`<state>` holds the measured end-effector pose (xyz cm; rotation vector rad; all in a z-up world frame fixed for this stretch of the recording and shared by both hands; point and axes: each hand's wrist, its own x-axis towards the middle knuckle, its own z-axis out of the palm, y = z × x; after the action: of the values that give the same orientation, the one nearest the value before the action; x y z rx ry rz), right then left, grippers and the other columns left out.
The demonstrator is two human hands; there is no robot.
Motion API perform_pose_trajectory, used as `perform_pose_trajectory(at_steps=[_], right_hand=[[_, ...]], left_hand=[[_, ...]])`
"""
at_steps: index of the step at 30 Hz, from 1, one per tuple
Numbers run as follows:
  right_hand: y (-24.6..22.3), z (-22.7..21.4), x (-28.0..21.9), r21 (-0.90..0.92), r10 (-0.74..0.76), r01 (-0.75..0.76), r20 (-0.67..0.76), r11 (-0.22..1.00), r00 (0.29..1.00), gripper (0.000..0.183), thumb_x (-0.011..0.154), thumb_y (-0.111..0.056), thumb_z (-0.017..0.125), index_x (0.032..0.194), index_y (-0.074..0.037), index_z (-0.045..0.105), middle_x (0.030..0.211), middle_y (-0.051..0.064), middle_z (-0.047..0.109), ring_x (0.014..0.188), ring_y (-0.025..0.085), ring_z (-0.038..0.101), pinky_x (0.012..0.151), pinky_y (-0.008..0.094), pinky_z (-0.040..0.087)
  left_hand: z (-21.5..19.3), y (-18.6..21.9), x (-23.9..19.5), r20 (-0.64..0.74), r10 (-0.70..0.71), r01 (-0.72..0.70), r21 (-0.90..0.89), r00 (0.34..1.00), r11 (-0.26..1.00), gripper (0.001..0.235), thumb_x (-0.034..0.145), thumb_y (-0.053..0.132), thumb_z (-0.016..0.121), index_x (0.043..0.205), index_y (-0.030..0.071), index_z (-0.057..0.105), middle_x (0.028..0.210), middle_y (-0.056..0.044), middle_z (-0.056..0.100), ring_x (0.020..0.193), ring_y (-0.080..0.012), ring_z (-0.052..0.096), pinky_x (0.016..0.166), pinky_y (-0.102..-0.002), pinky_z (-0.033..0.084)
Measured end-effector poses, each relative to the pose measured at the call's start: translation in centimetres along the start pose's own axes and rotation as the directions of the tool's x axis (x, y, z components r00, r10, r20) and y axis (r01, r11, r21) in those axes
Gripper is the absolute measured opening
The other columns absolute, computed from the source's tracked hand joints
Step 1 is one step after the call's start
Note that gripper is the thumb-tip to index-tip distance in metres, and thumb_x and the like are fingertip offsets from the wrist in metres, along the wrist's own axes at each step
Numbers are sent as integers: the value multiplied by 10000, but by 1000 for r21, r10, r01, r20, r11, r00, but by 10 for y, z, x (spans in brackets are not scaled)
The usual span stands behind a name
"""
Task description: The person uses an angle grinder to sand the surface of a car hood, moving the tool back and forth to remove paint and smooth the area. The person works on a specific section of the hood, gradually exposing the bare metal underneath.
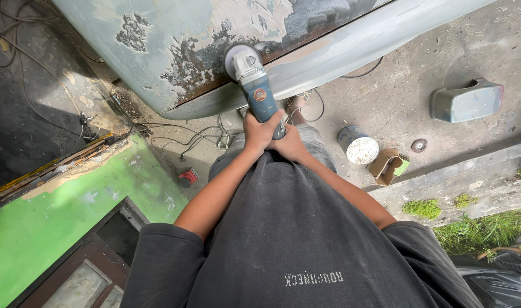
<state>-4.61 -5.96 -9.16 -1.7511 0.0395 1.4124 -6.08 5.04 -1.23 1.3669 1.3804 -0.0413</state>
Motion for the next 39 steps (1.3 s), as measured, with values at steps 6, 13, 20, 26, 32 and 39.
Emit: perform_pose_trajectory(at_steps=[6,13,20,26,32,39], right_hand=[[1,-13,4,-8,-18,18,23,1000,1000,481,535,-215,977,905,-51,716,812,76,706,810,227,703,641,368,509],[1,-3,11,-4,-19,19,20,1000,1000,483,529,-214,989,893,-51,717,802,71,707,793,219,705,614,358,505],[4,-8,14,-39,-13,15,65,999,998,490,538,-276,1013,913,-117,740,822,48,733,789,216,725,636,358,541],[0,10,14,-34,-10,12,41,999,999,488,539,-262,1006,916,-107,738,829,56,735,800,220,723,648,361,538],[7,4,6,-21,-5,5,20,1000,1000,486,540,-248,1000,919,-96,736,836,65,737,811,224,721,659,365,535],[7,18,7,7,-4,4,-9,1000,1000,483,542,-230,991,923,-83,733,845,75,739,825,229,718,674,369,532]], left_hand=[[13,22,-1,89,80,-82,10,993,997,733,643,467,907,1139,20,603,1086,-224,689,1124,-404,674,865,-508,546],[-11,-14,12,-14,-44,43,-80,999,996,694,679,471,921,1126,51,598,1067,-198,677,1136,-344,675,808,-477,543],[-5,9,4,53,42,-38,-61,998,997,736,672,448,907,1154,-3,581,1084,-229,678,1129,-411,667,861,-522,535],[-24,-15,7,5,-16,16,-80,1000,997,736,684,465,902,1150,-4,577,1088,-241,677,1153,-423,651,877,-532,524],[-18,-3,4,48,-22,24,-50,999,998,767,654,492,904,1158,14,579,1111,-220,674,1163,-402,653,904,-516,538],[-30,-20,8,2,-83,83,-81,997,993,692,676,451,914,1148,56,596,1108,-210,676,1185,-370,647,843,-478,539]])
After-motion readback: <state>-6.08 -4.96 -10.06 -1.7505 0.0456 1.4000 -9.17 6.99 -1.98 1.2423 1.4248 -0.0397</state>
